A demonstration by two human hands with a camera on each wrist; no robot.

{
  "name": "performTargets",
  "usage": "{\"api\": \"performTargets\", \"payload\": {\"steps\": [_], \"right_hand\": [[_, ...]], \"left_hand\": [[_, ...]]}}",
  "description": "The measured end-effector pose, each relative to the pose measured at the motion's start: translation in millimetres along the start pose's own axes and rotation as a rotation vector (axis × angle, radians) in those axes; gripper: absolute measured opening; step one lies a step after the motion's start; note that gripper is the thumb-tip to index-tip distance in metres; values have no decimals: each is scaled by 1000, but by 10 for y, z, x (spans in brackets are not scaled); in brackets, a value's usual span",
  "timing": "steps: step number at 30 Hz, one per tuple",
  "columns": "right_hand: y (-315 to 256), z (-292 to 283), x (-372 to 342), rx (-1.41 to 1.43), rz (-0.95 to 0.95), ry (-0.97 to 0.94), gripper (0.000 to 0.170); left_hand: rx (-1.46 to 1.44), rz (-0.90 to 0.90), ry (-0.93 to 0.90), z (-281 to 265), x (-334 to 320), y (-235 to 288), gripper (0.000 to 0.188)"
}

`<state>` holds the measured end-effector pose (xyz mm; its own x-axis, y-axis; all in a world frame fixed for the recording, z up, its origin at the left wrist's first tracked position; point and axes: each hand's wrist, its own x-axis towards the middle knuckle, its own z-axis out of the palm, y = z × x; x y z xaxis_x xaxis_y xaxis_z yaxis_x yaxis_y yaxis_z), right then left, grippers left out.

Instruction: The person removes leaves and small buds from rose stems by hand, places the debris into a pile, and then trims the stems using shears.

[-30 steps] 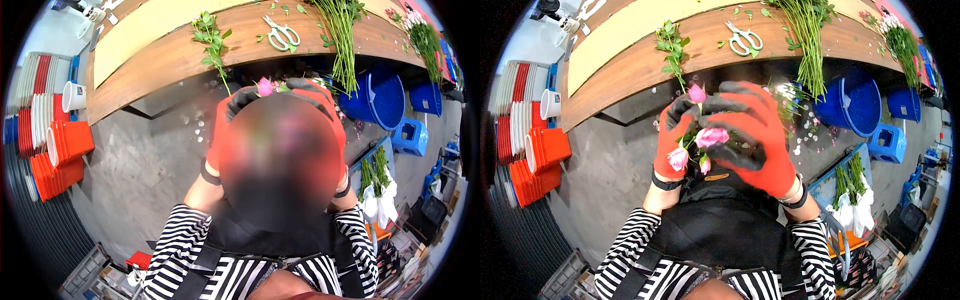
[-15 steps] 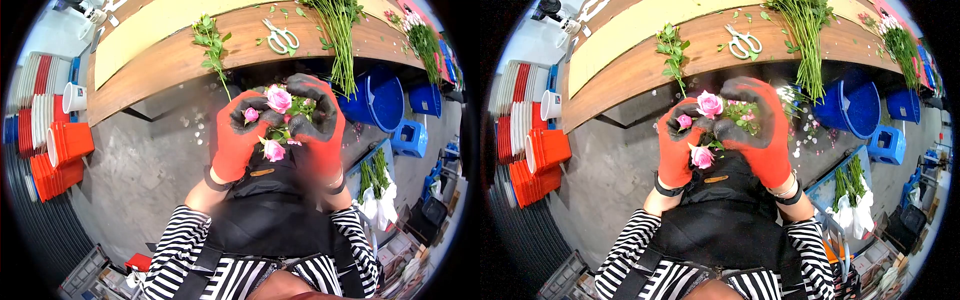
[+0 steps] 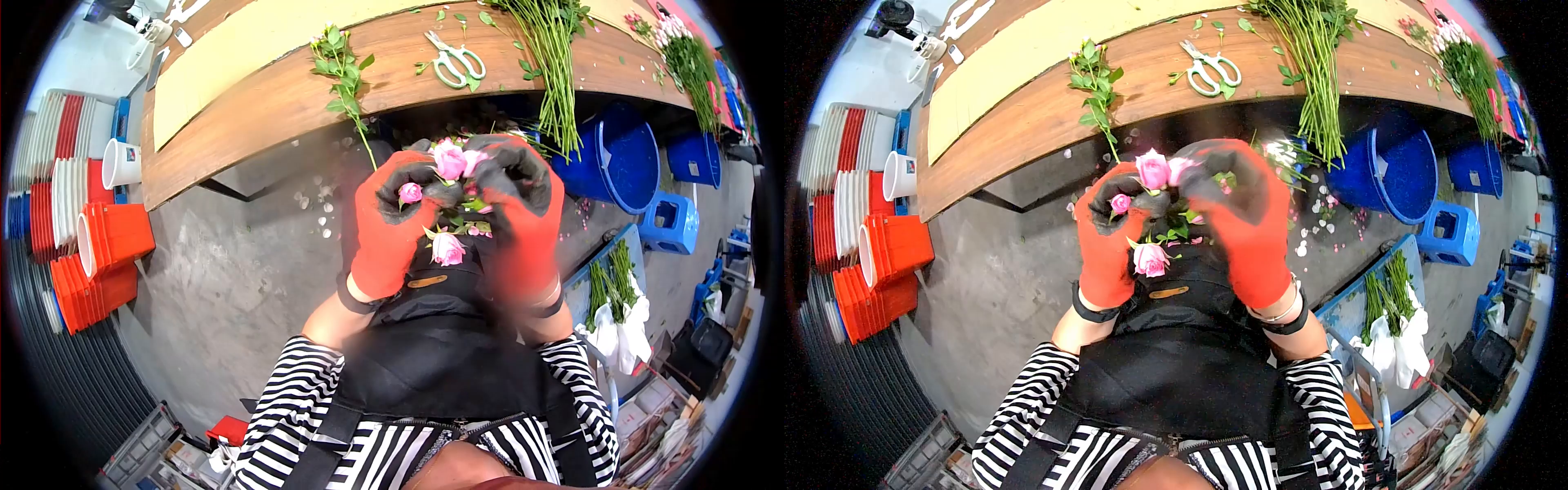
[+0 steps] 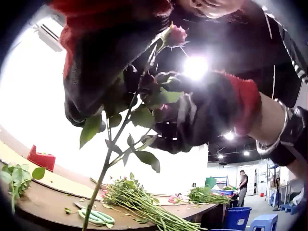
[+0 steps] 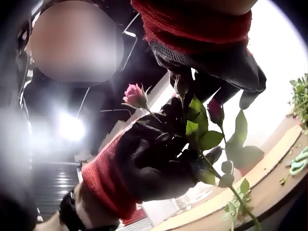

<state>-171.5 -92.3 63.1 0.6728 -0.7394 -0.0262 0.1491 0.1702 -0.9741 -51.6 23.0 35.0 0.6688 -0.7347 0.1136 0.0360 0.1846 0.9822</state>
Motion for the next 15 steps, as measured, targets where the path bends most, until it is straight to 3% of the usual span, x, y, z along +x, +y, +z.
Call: {"api": "performTargets", "payload": {"steps": [4, 8, 12, 15], "right_hand": [[71, -61, 150, -117, -139, 171, 28], [-136, -81, 164, -291, -191, -59, 32], [-120, -32, 169, -165, -95, -214, 37], [-121, 17, 142, -60, -12, -203, 37]], "left_hand": [[-113, -49, -12, -5, 39, 26, 18], [-159, -83, -39, -20, 25, 30, 18], [-178, -107, -101, -11, 37, 54, 22], [-161, -161, -115, -7, 42, 65, 26]]}}
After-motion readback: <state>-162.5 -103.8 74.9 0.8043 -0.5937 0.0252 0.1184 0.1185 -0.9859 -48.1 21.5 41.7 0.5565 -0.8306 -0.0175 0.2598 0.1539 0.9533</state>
